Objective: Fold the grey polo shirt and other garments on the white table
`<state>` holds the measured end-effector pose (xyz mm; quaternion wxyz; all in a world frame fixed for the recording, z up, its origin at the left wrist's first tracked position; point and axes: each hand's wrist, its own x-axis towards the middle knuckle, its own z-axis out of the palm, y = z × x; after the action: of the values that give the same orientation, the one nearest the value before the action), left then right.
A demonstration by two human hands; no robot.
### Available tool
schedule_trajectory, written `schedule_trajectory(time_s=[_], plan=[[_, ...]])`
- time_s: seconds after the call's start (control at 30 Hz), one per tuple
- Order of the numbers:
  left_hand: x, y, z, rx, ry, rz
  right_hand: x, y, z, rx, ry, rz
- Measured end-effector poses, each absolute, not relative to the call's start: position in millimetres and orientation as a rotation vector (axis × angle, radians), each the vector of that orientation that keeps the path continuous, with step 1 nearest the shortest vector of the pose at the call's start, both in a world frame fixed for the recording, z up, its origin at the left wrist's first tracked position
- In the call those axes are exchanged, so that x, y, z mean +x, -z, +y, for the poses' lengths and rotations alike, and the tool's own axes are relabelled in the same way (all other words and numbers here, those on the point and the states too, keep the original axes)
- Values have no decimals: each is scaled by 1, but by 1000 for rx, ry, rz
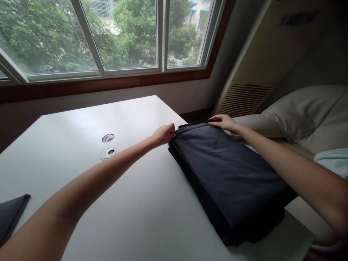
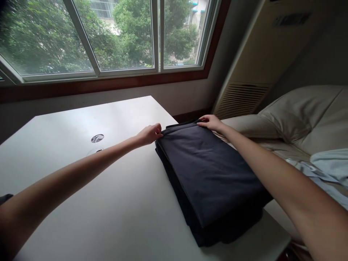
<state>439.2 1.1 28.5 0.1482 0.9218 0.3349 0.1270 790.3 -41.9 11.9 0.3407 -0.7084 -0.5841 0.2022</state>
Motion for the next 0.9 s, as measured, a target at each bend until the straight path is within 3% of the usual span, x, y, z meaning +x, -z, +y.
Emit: schedule_trajectory(time_s=[0.2,0.37,0.57,0.73,0.9], plan=[[426,-23,-16,2877,-452,944,794,5,-57,-1948,-597,-1519],[407,-20,-42,3123,-626,675,773,-4,-72,-2044,-38,-1693],[400,2,-93,3237,-393,230,677,-17,-101,-1758,331,-2292],[363,4,-119,3202,-201,440,630,-2,-109,-1650,447,-2492],[249,-22,-128,3129,-116,739,614,5,-106,-1489,450,-2463]])
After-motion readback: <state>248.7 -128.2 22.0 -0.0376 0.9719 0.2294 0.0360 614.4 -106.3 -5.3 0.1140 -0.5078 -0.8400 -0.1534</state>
